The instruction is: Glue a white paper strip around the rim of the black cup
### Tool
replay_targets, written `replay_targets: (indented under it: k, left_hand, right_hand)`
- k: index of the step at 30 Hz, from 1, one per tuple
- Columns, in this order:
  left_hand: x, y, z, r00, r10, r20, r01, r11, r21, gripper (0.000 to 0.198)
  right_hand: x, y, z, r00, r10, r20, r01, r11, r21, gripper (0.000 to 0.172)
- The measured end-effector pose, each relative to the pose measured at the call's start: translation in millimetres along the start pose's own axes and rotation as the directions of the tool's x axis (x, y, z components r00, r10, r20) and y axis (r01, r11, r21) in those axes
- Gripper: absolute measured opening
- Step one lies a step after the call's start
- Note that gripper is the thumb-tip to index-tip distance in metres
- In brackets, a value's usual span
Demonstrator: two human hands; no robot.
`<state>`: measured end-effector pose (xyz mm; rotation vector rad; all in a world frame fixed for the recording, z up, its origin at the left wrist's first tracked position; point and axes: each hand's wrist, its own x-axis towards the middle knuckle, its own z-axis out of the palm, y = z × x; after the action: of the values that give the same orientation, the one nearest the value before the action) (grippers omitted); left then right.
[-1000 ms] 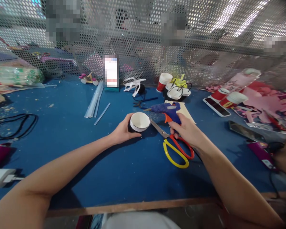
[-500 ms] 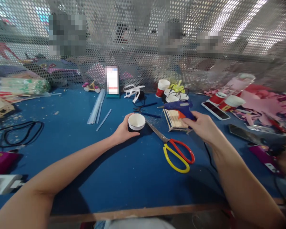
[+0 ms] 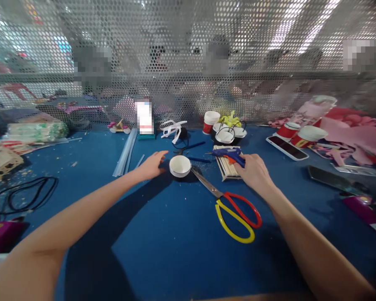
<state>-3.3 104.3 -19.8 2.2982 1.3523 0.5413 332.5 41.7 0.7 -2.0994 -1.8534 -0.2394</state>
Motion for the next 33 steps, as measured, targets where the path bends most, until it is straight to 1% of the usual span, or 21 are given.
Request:
replay_targets:
  k: [1, 3, 5, 6, 8, 10, 12, 14, 16, 19, 20, 22, 24, 26, 27, 29, 31, 33]
  left_hand:
    - [11, -1, -10.0, 1.0, -0.016, -0.013, 0.016, 0.999, 0.051, 0.066]
    - [39, -2, -26.3, 1.0, -0.005, -0.031, 0.009, 0.992, 0.125, 0.063]
    - [73, 0, -34.8, 0.998, 0.008, -0.055, 0.003, 0.98, 0.2, 0.061]
    - [90, 0, -36.3, 0.998, 0.012, -0.068, 0.005, 0.971, 0.238, 0.059]
    - [124, -3, -35.0, 0.996, 0.0, -0.086, 0.027, 0.951, 0.307, 0.054]
    - [152, -10, -30.9, 0.994, -0.045, -0.099, 0.078, 0.929, 0.361, 0.039]
    - [175, -20, -25.6, 0.988, -0.105, -0.115, 0.143, 0.906, 0.399, 0.03]
    - [189, -28, -19.4, 0.981, -0.149, -0.121, 0.186, 0.887, 0.422, 0.033]
    - [197, -31, -13.2, 0.982, -0.161, -0.101, 0.189, 0.88, 0.437, 0.034]
    - [201, -24, -9.9, 0.992, -0.117, -0.041, 0.122, 0.886, 0.447, 0.025]
    - [202, -20, -11.9, 0.996, -0.09, -0.021, 0.09, 0.89, 0.447, 0.024]
    - [205, -12, -20.8, 0.999, -0.03, -0.012, 0.032, 0.899, 0.436, 0.03]
    - [207, -7, -32.6, 0.998, 0.002, -0.065, 0.027, 0.898, 0.439, 0.039]
    - [208, -8, -41.3, 0.993, -0.024, -0.118, 0.075, 0.886, 0.458, 0.043]
    - [209, -10, -42.9, 0.991, -0.052, -0.122, 0.103, 0.878, 0.467, 0.046]
    - [207, -16, -39.7, 0.99, -0.119, -0.081, 0.143, 0.864, 0.482, 0.051]
    - [204, -22, -30.3, 0.986, -0.165, -0.017, 0.151, 0.858, 0.492, 0.041]
    - [201, -25, -20.3, 0.984, -0.174, 0.031, 0.137, 0.858, 0.494, 0.029]
  right_hand:
    - [-1, -1, 0, 1.0, -0.011, 0.013, 0.011, 1.0, -0.012, 0.042]
    - [-3, -2, -2, 0.999, -0.022, 0.033, 0.023, 0.999, -0.038, 0.042]
    - [-7, -3, -5, 1.0, -0.02, 0.009, 0.02, 0.998, -0.063, 0.042]
    - [-10, -4, -8, 0.999, -0.022, -0.026, 0.02, 0.997, -0.07, 0.042]
    - [-15, -5, -14, 0.99, -0.04, -0.132, 0.032, 0.998, -0.06, 0.041]
    - [-20, -7, -19, 0.967, -0.075, -0.243, 0.075, 0.997, -0.011, 0.038]
    - [-22, -10, -23, 0.943, -0.103, -0.317, 0.122, 0.992, 0.042, 0.036]
    - [-23, -12, -24, 0.931, -0.118, -0.346, 0.154, 0.985, 0.079, 0.034]
    - [-23, -14, -24, 0.926, -0.133, -0.354, 0.181, 0.978, 0.103, 0.032]
    - [-24, -15, -23, 0.918, -0.16, -0.362, 0.219, 0.967, 0.128, 0.031]
    - [-25, -16, -22, 0.917, -0.164, -0.363, 0.226, 0.965, 0.134, 0.03]
    - [-26, -17, -22, 0.918, -0.172, -0.359, 0.238, 0.96, 0.148, 0.03]
    - [-26, -18, -22, 0.915, -0.18, -0.36, 0.251, 0.955, 0.161, 0.029]
    - [-26, -18, -22, 0.911, -0.189, -0.366, 0.266, 0.949, 0.172, 0.028]
    - [-26, -19, -22, 0.91, -0.192, -0.368, 0.271, 0.946, 0.177, 0.027]
    - [-27, -19, -22, 0.909, -0.195, -0.369, 0.278, 0.942, 0.187, 0.026]
    - [-27, -20, -23, 0.909, -0.195, -0.368, 0.281, 0.939, 0.197, 0.025]
    - [-27, -21, -23, 0.91, -0.194, -0.367, 0.282, 0.937, 0.204, 0.024]
